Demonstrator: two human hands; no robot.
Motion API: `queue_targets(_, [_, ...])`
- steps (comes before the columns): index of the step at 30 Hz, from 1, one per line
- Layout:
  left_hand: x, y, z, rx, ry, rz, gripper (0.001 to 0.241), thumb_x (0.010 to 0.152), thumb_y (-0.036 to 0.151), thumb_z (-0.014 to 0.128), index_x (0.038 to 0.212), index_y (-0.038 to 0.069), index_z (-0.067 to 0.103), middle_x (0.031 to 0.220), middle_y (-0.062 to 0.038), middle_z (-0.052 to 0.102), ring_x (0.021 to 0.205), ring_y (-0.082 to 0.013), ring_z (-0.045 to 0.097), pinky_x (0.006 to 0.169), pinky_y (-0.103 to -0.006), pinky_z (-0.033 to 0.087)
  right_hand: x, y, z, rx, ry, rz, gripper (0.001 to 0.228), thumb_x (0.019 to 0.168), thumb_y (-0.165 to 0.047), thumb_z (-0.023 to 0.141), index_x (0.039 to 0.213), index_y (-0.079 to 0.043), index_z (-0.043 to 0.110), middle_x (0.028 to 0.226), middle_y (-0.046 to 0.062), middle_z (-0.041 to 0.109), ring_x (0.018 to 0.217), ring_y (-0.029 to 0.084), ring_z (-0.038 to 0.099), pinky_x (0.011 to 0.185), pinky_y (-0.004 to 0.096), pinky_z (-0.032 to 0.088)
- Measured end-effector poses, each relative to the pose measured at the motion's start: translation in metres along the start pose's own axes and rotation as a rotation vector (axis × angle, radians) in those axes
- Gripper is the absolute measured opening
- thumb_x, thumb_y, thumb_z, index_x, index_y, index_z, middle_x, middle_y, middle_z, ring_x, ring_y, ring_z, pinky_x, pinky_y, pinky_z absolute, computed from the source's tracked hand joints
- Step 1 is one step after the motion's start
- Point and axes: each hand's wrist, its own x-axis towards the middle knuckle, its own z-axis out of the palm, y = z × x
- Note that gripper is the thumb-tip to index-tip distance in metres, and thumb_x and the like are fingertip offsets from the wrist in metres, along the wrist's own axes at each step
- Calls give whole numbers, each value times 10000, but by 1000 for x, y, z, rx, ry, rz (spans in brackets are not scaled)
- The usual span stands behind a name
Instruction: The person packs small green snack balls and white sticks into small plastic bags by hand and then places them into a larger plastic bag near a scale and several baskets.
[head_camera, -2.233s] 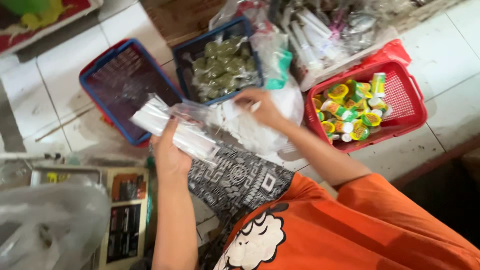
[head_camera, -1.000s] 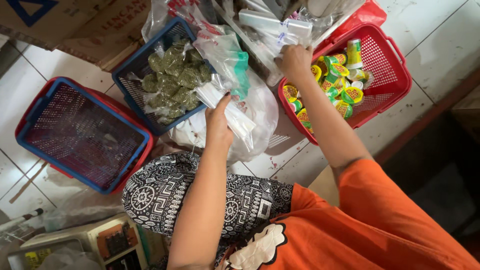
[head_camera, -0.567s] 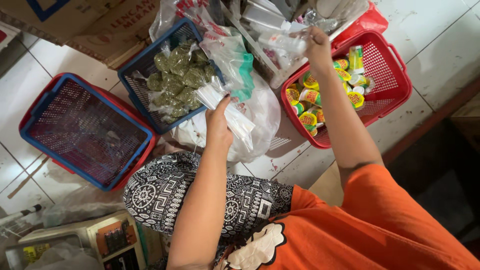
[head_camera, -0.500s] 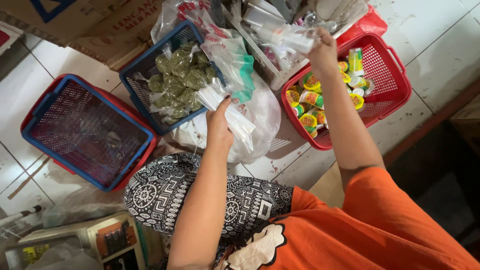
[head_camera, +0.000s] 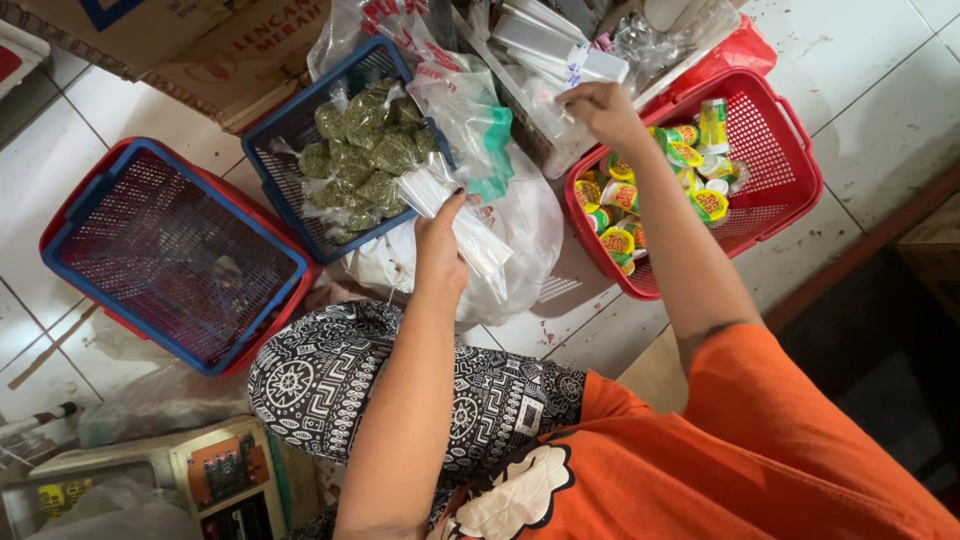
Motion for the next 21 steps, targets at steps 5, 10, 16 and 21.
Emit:
queue_targets(5, [4,-3,-1,11,13,3,339,880,93,717,1199,6,643,969,-140,726,772,-267,712,694,-413,595,26,13,22,-594,121,88,149,915,-187,710,1010,-130,810,955,134,744,889,325,712,832,409,558])
queue_targets(10, [6,-6,3,35,4,-21,336,886,108,712,1199,10,641,965,-141,723,772,-265,716,695,-408,601,30,-7,30,-915,213,91,438,670,-287,883,1069,-150,768,1090,132,696,1023,336,667,800,471,538])
queue_targets(16, [4,-10,3,31,-47,-8,337,904,114,716,1213,-5,651,1000,-124,717,820,-248,717,725,-399,596,34,-12,37,-919,256,153,397,775,-360,870,1026,-85,732,1106,164,682,988,360,674,799,494,540])
queue_targets(21, [5,-10,3,33,-23,-30,334,890,119,710,1197,2,653,975,-140,718,799,-276,719,711,-408,596,29,1,18,-651,298,12,338,956,-322,839,891,-9,729,1015,201,691,921,361,681,803,478,549])
